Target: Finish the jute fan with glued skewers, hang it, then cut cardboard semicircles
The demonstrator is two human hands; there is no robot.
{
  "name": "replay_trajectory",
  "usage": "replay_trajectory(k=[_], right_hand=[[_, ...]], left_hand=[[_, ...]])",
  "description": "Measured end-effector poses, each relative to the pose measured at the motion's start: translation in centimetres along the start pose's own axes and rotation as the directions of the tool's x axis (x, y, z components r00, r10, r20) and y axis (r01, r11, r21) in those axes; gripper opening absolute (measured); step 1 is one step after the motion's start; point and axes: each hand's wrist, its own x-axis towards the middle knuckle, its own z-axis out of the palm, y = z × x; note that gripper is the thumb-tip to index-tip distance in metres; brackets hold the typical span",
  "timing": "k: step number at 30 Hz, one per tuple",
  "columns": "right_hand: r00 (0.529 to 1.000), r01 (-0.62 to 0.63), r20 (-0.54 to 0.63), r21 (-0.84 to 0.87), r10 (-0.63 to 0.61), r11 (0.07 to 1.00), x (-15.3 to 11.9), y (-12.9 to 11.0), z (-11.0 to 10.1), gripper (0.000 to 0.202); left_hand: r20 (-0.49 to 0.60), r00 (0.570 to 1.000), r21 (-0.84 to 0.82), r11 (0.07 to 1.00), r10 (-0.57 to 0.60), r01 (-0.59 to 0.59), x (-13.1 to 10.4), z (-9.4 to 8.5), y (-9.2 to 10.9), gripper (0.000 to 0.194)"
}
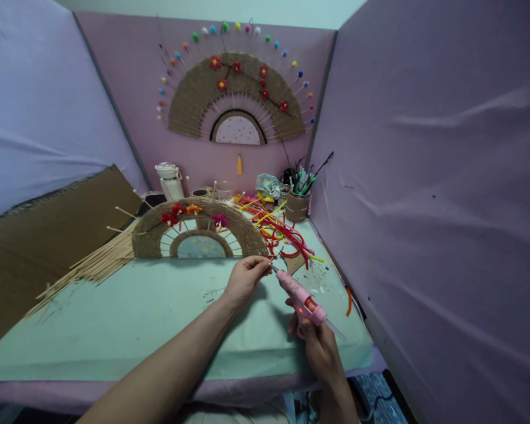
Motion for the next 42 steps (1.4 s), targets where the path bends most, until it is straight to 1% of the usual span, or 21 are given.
replay_trajectory(k=[4, 8, 14, 23, 32, 42], right_hand=[[1.000, -0.002, 0.017, -0.003, 0.002, 1.000, 0.01, 0.08, -0.01, 0.047], [1.000, 0.004, 0.003, -0.005, -0.004, 1.000, 0.02, -0.05, 0.01, 0.048], [1.000, 0.016, 0.004, -0.020, -0.016, 1.000, 0.08, -0.35, -0.06, 0.046], [1.000, 0.017, -0.012, -0.020, -0.018, 1.000, 0.00, -0.18, 0.10, 0.045], [0.999, 0.026, -0.023, -0.013, -0.027, 1.000, -0.05, -0.44, 0.29, 0.047], [1.000, 0.012, -0.019, -0.020, -0.013, 1.000, -0.08, -0.27, 0.25, 0.046]], left_hand=[[0.014, 1.000, 0.023, 1.000, 0.017, -0.017, 0.10, -0.26, -0.19, 0.027], [0.016, 1.000, 0.036, 0.999, 0.026, -0.027, 0.12, -0.37, -0.33, 0.026], [0.030, 0.999, 0.102, 0.994, 0.037, -0.040, 0.10, -0.52, -0.53, 0.024], [-0.009, 1.000, -0.012, 1.000, 0.011, -0.011, 0.13, -0.12, -0.11, 0.028], [0.002, 1.000, 0.020, 1.000, 0.011, -0.011, 0.13, -0.26, -0.22, 0.029], [-0.004, 1.000, 0.018, 1.000, 0.000, 0.000, 0.11, -0.15, -0.26, 0.032]])
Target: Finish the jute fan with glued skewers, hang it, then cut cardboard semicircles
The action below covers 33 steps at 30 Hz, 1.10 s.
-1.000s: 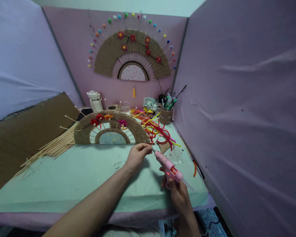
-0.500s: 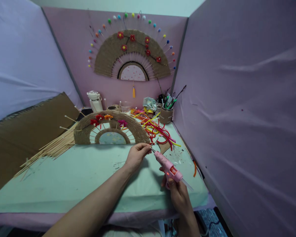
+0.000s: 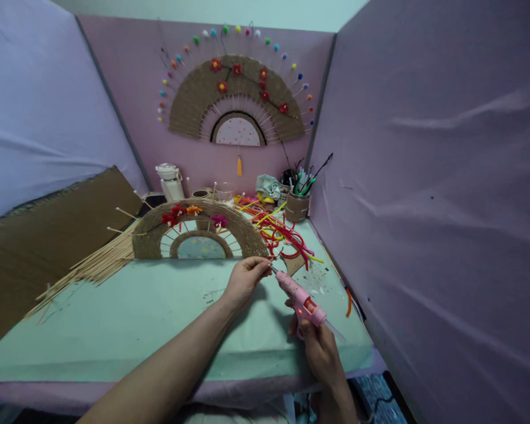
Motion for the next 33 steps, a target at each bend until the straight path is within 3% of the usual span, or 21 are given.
replay_trajectory(k=[33], right_hand=[[1.000, -0.016, -0.005, -0.005, 0.016, 1.000, -0.02, -0.11, 0.10, 0.048]], left_hand=[[0.004, 1.000, 0.012, 1.000, 0.005, -0.005, -0.08, 0.09, 0.15, 0.032]])
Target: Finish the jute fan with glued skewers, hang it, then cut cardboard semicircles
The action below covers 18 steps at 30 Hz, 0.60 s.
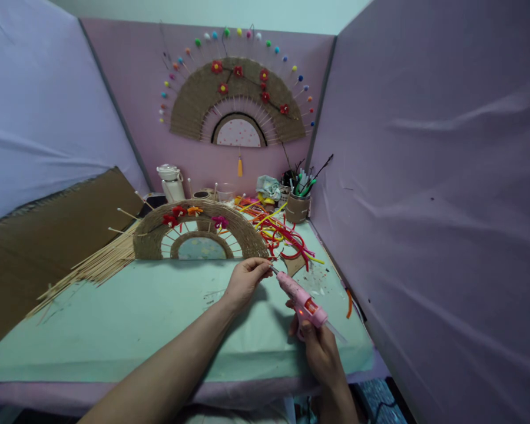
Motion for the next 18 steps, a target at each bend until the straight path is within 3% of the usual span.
replay_trajectory(k=[18], right_hand=[[0.999, 0.050, -0.018, 0.008, -0.050, 0.999, 0.09, -0.53, -0.07, 0.047]], left_hand=[[-0.016, 1.000, -0.054, 0.998, -0.021, 0.021, -0.06, 0.14, 0.08, 0.034]])
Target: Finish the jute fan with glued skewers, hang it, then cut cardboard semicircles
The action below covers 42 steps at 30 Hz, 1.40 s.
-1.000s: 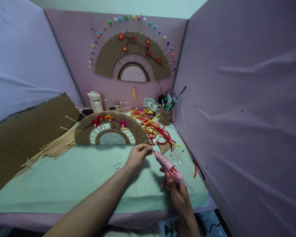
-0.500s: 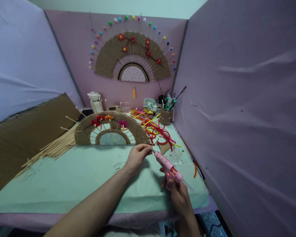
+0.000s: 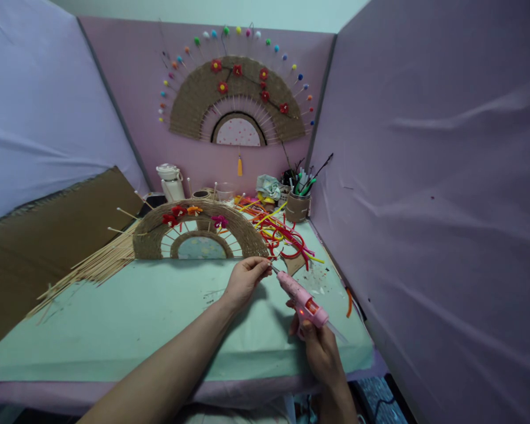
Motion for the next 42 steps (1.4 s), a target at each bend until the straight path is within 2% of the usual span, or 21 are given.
replay_trajectory(k=[16, 30, 42], right_hand=[[1.000, -0.008, 0.009, -0.004, 0.008, 1.000, 0.01, 0.05, 0.01, 0.045], [1.000, -0.011, 0.015, -0.026, 0.011, 1.000, 0.03, 0.03, -0.04, 0.051], [1.000, 0.019, 0.009, -0.038, -0.019, 0.999, 0.08, -0.12, -0.05, 0.052]], left_hand=[[0.012, 1.000, 0.046, 0.999, 0.007, -0.008, 0.04, -0.15, -0.08, 0.034], [0.029, 0.999, 0.047, 0.999, 0.020, -0.022, -0.05, -0.18, -0.06, 0.029], [0.021, 1.000, 0.047, 0.999, 0.015, -0.016, 0.04, -0.21, -0.21, 0.034]])
